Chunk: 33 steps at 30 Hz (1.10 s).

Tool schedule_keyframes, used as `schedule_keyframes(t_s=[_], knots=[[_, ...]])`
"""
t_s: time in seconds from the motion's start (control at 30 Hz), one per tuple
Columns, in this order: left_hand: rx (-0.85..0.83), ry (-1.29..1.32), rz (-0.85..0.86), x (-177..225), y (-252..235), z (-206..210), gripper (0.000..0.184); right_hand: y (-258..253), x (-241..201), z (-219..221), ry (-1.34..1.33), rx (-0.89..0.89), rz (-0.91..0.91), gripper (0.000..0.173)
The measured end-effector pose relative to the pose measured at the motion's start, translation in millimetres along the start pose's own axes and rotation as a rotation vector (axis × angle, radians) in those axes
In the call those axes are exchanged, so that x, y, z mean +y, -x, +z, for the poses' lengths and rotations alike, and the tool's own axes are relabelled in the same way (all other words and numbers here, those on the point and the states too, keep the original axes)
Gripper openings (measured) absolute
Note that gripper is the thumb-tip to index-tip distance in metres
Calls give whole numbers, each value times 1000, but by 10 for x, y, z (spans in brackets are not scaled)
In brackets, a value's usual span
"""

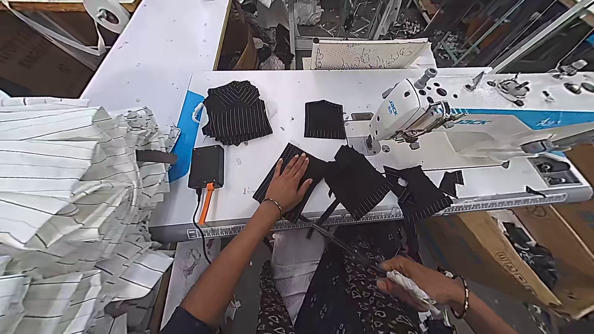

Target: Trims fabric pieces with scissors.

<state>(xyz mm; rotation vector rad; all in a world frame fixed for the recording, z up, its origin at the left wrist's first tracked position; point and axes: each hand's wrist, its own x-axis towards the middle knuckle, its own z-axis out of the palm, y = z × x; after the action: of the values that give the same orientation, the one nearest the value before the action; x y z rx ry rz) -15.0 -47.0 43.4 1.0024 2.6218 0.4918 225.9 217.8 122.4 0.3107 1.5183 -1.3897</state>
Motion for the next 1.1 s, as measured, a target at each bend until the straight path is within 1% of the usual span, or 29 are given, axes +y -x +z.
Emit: schedule_keyframes(t_s=[0.03,0.1,0.13,0.2,0.33,0.47,0.63,0.73,0.87,1.1], knots=[[-28,-7,0,13,-6,-19,67,25,40,19,-48,-20,-23,33],[-66,-25,12,39,1,-33,73,44,76,64,-194,8,-98,37],[-84,-29,22,59,9,-30,75,35,73,78,-256,48,-134,39],[-103,-34,44,103,27,-22,76,-2,34,78,-298,150,-149,38],[-123,-34,56,148,84,-7,78,-94,9,118,-242,250,-83,30],[-97,-18,71,143,89,14,86,-247,-50,129,-205,300,-106,33],[-108,-30,71,119,106,-6,88,-461,-201,10,-129,320,-131,36],[-111,-22,76,98,109,-15,85,-472,-250,-37,-109,322,-133,34],[-121,-9,76,65,105,-24,71,-465,-218,-64,-71,343,-133,34],[-95,-21,75,41,96,-6,80,-437,-143,-60,28,409,-123,37]])
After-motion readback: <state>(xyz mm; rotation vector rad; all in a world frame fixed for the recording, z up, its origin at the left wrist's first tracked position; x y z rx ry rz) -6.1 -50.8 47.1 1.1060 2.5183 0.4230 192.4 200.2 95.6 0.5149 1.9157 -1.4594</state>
